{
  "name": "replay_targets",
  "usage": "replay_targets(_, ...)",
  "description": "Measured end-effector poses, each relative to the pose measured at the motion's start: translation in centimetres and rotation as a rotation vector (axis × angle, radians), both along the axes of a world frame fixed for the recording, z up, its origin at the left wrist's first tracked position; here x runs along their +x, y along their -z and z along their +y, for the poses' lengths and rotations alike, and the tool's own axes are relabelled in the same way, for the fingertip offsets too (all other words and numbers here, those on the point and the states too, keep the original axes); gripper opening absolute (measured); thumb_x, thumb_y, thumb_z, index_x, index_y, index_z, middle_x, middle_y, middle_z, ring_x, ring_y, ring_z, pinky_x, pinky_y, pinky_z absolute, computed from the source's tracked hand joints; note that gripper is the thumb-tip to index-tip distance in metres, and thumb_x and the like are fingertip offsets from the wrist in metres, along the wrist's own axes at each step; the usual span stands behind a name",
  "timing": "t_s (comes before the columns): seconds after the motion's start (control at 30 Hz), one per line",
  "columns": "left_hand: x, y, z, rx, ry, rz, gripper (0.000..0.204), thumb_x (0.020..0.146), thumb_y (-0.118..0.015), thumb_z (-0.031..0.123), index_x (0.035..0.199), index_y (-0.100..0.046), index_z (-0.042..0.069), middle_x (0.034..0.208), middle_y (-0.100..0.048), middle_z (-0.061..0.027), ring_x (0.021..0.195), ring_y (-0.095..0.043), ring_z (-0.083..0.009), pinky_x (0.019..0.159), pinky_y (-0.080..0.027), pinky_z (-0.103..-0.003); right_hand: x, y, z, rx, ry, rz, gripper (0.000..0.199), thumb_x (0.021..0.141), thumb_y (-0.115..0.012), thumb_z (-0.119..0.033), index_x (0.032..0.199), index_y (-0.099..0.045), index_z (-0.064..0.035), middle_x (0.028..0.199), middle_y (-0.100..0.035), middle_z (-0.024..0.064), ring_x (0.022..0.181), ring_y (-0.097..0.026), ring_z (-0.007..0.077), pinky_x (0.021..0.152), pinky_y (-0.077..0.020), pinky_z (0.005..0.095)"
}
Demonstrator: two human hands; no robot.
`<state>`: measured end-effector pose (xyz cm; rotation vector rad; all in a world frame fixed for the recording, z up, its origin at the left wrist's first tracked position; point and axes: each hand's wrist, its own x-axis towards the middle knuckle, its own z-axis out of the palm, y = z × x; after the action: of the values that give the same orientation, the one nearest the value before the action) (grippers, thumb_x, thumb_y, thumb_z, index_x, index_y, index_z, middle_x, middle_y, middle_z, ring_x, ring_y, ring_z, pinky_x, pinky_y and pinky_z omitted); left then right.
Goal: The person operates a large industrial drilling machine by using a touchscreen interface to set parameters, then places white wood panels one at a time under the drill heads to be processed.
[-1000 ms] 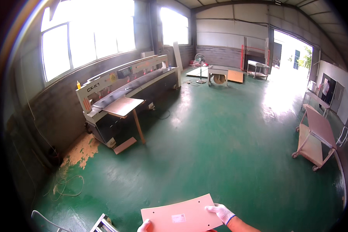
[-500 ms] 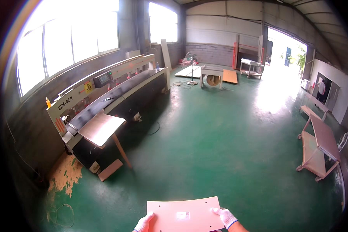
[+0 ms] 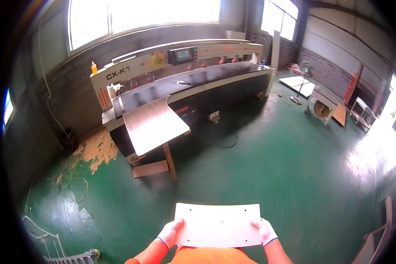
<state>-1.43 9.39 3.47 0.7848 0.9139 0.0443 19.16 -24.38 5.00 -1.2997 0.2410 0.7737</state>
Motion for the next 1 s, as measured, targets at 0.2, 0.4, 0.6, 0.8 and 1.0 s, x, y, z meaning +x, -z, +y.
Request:
replay_targets(0.2, 16.0, 3.6, 10.0, -0.015, -0.220, -0.045, 0.051, 0.102, -0.069, 0.032, 0.134, -0.062, -0.007, 0.125, -0.070, -0.0187, 0.113, -0.069, -0.0329, 0.101, -0.056, -0.048, 22.2, -0.2, 15.5, -0.069, -0.227, -0.038, 0.053, 0.091, -0.076, -0.019, 0.134, -0.063, 0.0097, 0.121, -0.071, 0.0166, 0.107, -0.070, 0.0281, 0.099, -0.0548, 0.0405)
replay_targets(0.4, 34.2, -0.3, 25.3, -0.045, -0.200, -0.104, 0.055, 0.102, -0.069, 0.036, 0.136, -0.061, -0.006, 0.124, -0.071, -0.0200, 0.111, -0.071, -0.0354, 0.100, -0.058, -0.050, 40.5, -1.7, 30.7, -0.057, -0.228, -0.128, 0.050, 0.093, -0.074, -0.019, 0.132, -0.063, 0.0108, 0.121, -0.072, 0.0178, 0.107, -0.071, 0.0290, 0.100, -0.0554, 0.0401)
replay_targets(0.6, 47.7, 3.5, 37.9, 0.037, -0.245, -0.114, 0.050, 0.102, -0.069, 0.035, 0.130, -0.066, -0.008, 0.120, -0.073, -0.0181, 0.105, -0.072, -0.0300, 0.096, -0.058, -0.043, 55.3, 0.9, 44.6, 0.049, -0.286, 0.021, 0.048, 0.093, -0.071, -0.018, 0.132, -0.062, 0.0082, 0.120, -0.071, 0.0195, 0.108, -0.070, 0.0325, 0.100, -0.0565, 0.0461)
replay_targets(0.8, 60.5, 5.9, 49.2, 0.035, -0.433, -0.092, 0.047, 0.102, -0.070, 0.033, 0.129, -0.067, -0.006, 0.116, -0.074, -0.0167, 0.104, -0.072, -0.0289, 0.094, -0.059, -0.042, 72.5, 4.6, 60.8, 0.013, -0.497, -0.021, 0.047, 0.096, -0.070, -0.021, 0.134, -0.061, 0.0052, 0.124, -0.070, 0.0196, 0.111, -0.069, 0.0336, 0.102, -0.0554, 0.0491)
replay_targets(1.0, 68.9, 10.0, 58.1, 0.069, -0.751, -0.105, 0.047, 0.101, -0.073, 0.033, 0.126, -0.069, -0.006, 0.113, -0.075, -0.0162, 0.097, -0.074, -0.0278, 0.088, -0.061, -0.042, 85.8, 3.9, 79.3, -0.123, -0.867, -0.174, 0.044, 0.094, -0.076, -0.018, 0.131, -0.063, 0.0019, 0.122, -0.071, 0.0167, 0.109, -0.071, 0.0284, 0.097, -0.0585, 0.0437)
